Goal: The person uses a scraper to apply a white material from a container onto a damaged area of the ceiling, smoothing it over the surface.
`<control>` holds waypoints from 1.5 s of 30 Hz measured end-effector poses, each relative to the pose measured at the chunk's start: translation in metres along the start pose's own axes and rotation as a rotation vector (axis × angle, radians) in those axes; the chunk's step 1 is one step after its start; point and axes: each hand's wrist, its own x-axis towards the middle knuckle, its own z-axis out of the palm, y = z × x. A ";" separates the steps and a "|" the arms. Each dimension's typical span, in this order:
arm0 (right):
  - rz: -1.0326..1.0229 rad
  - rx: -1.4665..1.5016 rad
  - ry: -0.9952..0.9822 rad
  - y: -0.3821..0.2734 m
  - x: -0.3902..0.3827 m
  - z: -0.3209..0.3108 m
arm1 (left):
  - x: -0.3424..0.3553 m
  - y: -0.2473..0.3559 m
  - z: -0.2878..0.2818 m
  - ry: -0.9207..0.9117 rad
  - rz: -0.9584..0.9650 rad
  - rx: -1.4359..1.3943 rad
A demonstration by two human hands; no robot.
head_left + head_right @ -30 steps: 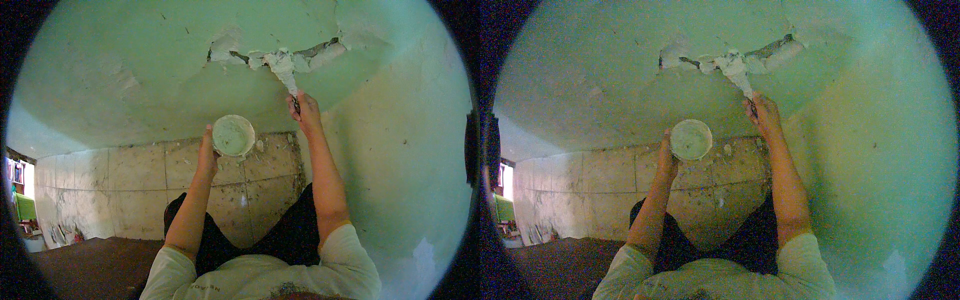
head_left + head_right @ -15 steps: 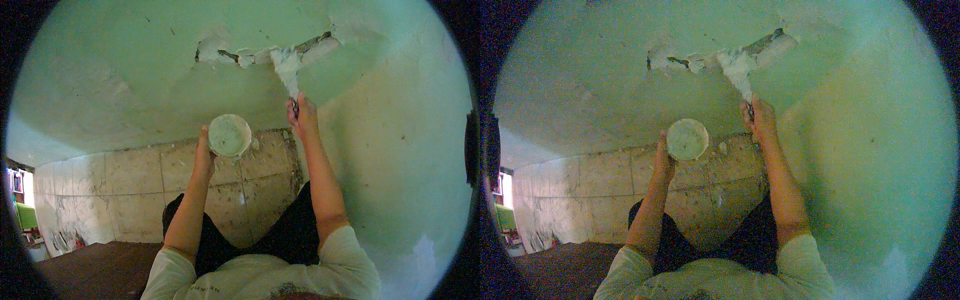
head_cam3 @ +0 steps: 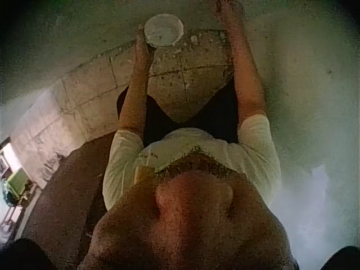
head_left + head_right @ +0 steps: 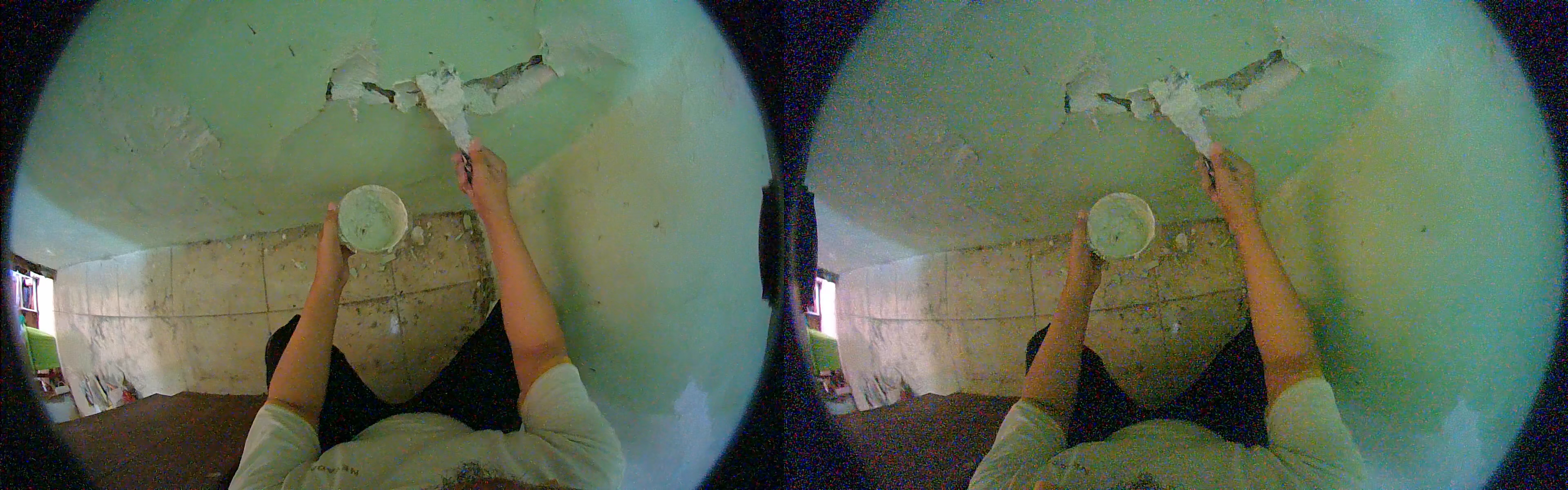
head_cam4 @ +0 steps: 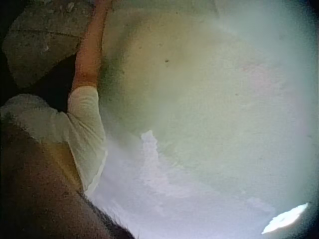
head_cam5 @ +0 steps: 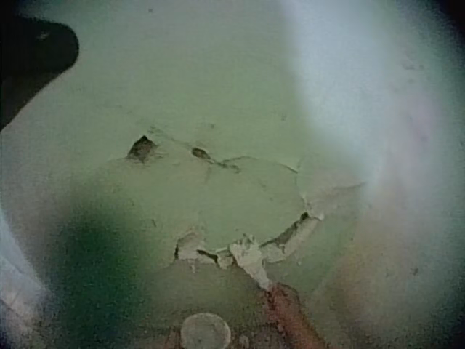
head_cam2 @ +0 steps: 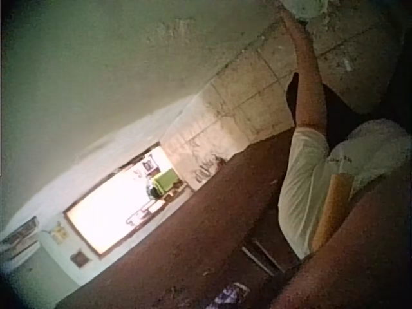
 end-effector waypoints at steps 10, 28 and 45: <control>0.063 -0.115 -0.032 0.027 -0.015 -0.018 | 0.009 -0.005 -0.009 -0.016 0.014 -0.036; -0.514 -0.477 -0.042 0.025 -0.015 0.018 | 0.018 -0.012 -0.014 0.010 -0.004 -0.073; -0.729 -0.720 0.141 0.066 0.006 0.060 | 0.008 0.026 -0.021 0.069 0.083 -0.179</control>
